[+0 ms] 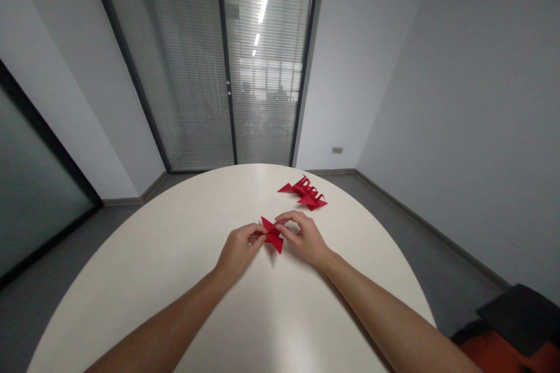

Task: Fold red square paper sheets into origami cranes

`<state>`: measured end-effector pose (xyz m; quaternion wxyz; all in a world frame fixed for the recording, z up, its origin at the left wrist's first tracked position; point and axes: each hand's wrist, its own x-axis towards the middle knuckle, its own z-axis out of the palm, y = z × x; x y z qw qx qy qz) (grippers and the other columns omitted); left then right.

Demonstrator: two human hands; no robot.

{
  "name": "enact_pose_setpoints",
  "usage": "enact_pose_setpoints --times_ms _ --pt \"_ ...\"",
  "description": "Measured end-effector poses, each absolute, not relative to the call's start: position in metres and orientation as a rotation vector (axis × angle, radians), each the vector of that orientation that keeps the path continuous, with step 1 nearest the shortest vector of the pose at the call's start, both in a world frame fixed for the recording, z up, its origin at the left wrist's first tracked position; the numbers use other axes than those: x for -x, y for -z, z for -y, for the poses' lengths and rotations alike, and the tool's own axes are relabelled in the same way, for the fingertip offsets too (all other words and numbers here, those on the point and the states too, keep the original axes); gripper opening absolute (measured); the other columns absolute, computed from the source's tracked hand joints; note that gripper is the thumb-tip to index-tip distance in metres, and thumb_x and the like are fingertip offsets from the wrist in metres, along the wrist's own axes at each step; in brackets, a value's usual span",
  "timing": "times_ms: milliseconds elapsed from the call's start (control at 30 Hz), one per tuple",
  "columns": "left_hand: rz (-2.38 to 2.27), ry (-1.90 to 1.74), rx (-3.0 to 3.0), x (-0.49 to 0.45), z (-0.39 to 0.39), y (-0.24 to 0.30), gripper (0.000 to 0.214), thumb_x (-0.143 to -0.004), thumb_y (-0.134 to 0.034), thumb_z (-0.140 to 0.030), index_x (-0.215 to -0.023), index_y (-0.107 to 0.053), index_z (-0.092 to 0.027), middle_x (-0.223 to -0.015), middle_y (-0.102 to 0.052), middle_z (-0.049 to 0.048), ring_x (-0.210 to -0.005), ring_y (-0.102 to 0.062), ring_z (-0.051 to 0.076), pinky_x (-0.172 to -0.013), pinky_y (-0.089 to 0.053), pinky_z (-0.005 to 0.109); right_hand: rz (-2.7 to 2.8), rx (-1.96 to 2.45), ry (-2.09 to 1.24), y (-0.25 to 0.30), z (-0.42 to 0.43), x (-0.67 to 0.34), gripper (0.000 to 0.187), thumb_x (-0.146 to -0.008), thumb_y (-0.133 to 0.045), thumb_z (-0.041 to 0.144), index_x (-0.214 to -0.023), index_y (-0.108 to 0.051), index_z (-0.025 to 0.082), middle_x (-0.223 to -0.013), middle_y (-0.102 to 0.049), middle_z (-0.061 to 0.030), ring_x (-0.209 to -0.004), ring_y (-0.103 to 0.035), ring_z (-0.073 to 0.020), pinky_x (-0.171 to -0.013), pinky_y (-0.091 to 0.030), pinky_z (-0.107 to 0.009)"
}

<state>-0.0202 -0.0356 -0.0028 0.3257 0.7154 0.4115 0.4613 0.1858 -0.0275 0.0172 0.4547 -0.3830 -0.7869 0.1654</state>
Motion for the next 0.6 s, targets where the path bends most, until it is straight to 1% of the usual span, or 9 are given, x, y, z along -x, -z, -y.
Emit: enact_pose_setpoints --times_ms 100,267,433,533,600 --pt "-1.079 -1.212 -1.863 0.0200 0.0357 0.0029 0.012 -0.083 -0.063 -0.019 -0.089 -0.074 -0.022 -0.091 -0.078 0.0027 -0.081 -0.073 0.019 -0.079 -0.058 0.029 1.895 0.952 -0.473 -0.0159 0.0274 -0.1841 0.011 -0.093 -0.064 0.026 -0.103 -0.068 0.024 -0.097 -0.074 -0.0052 -0.090 -0.069 -0.0214 -0.084 -0.054 -0.036" --pt "-1.115 -1.200 -1.840 0.0198 0.0360 0.0026 0.011 -0.083 -0.063 -0.020 -0.088 -0.072 -0.022 -0.089 -0.077 0.0024 -0.081 -0.072 0.019 -0.078 -0.057 0.029 1.865 0.946 -0.550 -0.0139 0.0270 -0.1834 0.016 -0.091 -0.065 0.023 -0.107 -0.067 0.023 -0.103 -0.074 -0.0049 -0.094 -0.069 -0.0200 -0.088 -0.053 -0.036" --pt "-1.120 -1.184 -1.808 0.0188 0.0371 0.0004 0.010 -0.082 -0.063 -0.022 -0.086 -0.072 -0.021 -0.087 -0.077 0.0027 -0.078 -0.072 0.019 -0.075 -0.056 0.029 1.827 0.941 -0.643 -0.0112 0.0243 -0.1848 0.018 -0.092 -0.065 0.024 -0.110 -0.065 0.023 -0.092 -0.074 -0.0020 -0.089 -0.069 -0.0185 -0.089 -0.052 -0.035" --pt "-1.116 -1.204 -1.758 0.0191 0.0361 0.0011 0.010 -0.081 -0.063 -0.023 -0.087 -0.071 -0.020 -0.087 -0.077 0.0033 -0.078 -0.072 0.019 -0.075 -0.056 0.029 1.802 0.942 -0.684 -0.0112 0.0248 -0.1846 0.024 -0.091 -0.066 0.026 -0.115 -0.064 0.024 -0.101 -0.074 -0.0041 -0.096 -0.068 -0.0192 -0.088 -0.053 -0.035" --pt "-1.125 -1.235 -1.710 0.0200 0.0345 0.0026 0.010 -0.080 -0.063 -0.024 -0.087 -0.070 -0.020 -0.086 -0.076 0.0037 -0.078 -0.072 0.019 -0.075 -0.057 0.029 1.783 0.955 -0.690 -0.0116 0.0262 -0.1839 0.030 -0.091 -0.067 0.027 -0.120 -0.062 0.024 -0.115 -0.072 -0.0065 -0.104 -0.066 -0.0199 -0.087 -0.053 -0.034"
